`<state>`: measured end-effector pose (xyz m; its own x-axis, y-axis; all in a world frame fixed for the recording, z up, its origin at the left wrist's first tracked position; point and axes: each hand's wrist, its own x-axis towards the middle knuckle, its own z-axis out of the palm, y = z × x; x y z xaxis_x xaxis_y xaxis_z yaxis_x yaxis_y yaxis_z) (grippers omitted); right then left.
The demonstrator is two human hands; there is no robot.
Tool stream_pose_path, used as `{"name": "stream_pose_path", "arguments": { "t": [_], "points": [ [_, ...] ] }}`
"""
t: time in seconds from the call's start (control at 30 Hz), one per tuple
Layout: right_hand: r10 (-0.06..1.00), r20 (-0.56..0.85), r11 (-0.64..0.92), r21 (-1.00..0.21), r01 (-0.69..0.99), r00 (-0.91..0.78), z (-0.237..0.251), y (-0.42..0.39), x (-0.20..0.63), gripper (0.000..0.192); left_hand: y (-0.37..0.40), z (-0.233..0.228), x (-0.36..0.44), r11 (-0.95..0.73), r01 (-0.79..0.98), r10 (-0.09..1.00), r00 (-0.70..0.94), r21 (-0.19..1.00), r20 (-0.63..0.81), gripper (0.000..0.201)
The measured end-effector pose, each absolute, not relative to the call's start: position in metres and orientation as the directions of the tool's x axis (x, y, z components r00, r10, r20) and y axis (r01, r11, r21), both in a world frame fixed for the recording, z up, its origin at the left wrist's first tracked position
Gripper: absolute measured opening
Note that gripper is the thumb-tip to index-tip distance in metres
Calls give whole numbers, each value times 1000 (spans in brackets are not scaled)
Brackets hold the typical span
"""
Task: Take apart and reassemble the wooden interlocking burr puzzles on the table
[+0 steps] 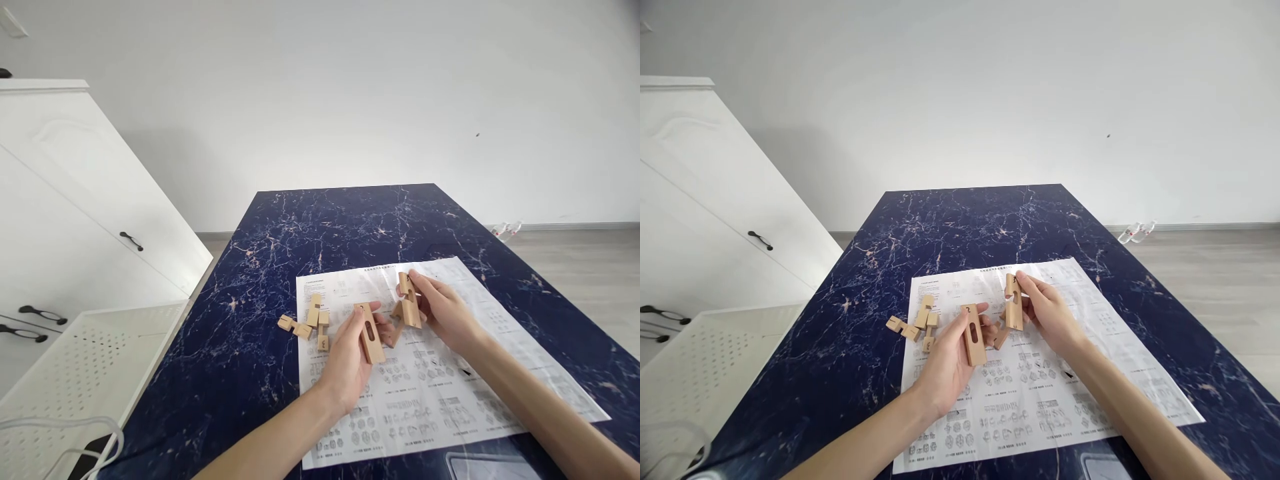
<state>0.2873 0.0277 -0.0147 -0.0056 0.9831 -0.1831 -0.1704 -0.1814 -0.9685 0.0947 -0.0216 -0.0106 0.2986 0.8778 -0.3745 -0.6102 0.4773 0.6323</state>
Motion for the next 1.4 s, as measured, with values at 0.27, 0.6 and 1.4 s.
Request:
{"name": "stream_pose_path", "arguments": {
  "t": [0.27, 0.6, 1.4],
  "points": [
    [977, -207, -212, -948, -238, -45, -16, 25, 289, 42, -18, -4, 99, 512, -714, 845, 319, 478, -428, 29],
    [978, -149, -174, -969, -176, -146, -14, 23, 287, 43, -16, -7, 98, 525, -750, 833, 358, 401, -422, 26],
    [956, -139, -148, -989, -17, -260, -11, 17, 281, 39, -9, 4, 90, 427, -782, 886, 262, 454, -382, 46]
  ]
}}
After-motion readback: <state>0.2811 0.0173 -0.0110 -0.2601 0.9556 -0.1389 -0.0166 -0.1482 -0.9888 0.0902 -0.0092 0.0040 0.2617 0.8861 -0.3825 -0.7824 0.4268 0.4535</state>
